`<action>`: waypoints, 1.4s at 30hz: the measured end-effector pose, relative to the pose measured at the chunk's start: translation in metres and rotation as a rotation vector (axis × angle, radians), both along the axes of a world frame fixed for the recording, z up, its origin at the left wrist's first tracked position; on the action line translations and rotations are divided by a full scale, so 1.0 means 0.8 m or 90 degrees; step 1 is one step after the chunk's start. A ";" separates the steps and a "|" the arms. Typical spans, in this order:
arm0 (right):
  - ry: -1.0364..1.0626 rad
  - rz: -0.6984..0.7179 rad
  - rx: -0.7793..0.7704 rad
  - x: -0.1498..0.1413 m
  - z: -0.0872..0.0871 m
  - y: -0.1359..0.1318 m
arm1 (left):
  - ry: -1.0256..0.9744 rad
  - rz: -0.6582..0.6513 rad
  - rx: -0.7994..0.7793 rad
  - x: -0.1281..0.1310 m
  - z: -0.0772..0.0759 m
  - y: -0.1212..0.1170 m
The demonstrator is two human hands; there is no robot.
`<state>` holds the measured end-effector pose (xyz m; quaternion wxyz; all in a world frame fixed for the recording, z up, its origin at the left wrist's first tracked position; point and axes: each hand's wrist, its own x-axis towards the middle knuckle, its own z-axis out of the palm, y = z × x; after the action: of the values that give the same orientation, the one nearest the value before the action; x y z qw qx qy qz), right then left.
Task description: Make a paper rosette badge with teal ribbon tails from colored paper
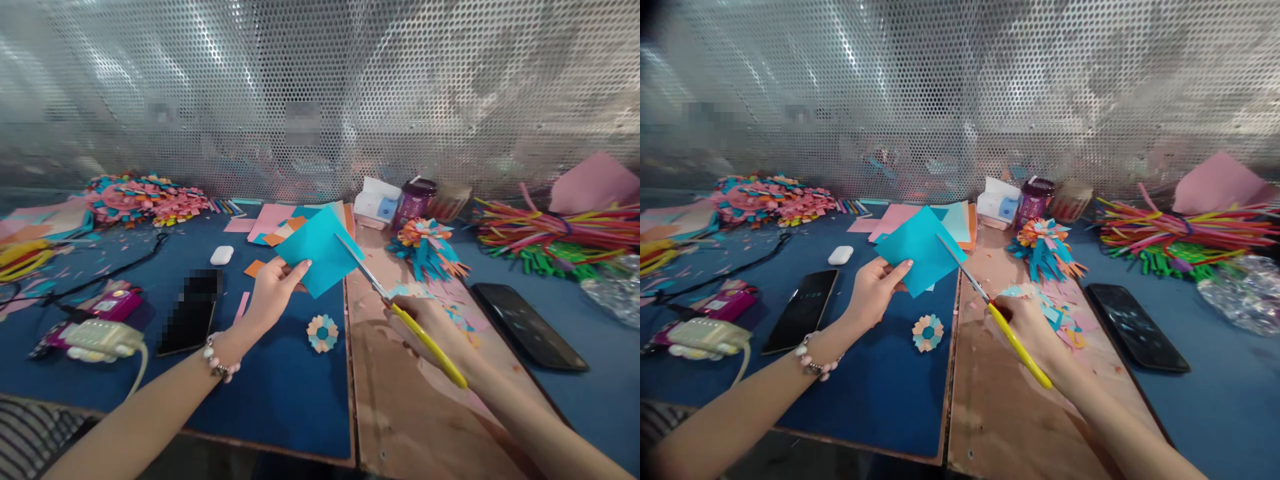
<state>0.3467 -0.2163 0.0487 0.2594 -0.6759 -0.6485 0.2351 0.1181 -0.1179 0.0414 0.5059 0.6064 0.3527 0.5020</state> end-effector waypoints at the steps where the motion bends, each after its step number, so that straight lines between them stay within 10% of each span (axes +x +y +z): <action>1: -0.002 0.000 -0.002 0.000 0.000 0.000 | 0.001 0.001 0.001 0.000 0.000 0.000; 42: -0.067 0.003 0.083 -0.001 -0.022 0.009 | 0.079 -0.022 -0.020 0.002 0.004 -0.003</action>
<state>0.3461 -0.2095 0.0311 0.2682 -0.6675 -0.6766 0.1572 0.1194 -0.1207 0.0445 0.5012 0.6344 0.3805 0.4490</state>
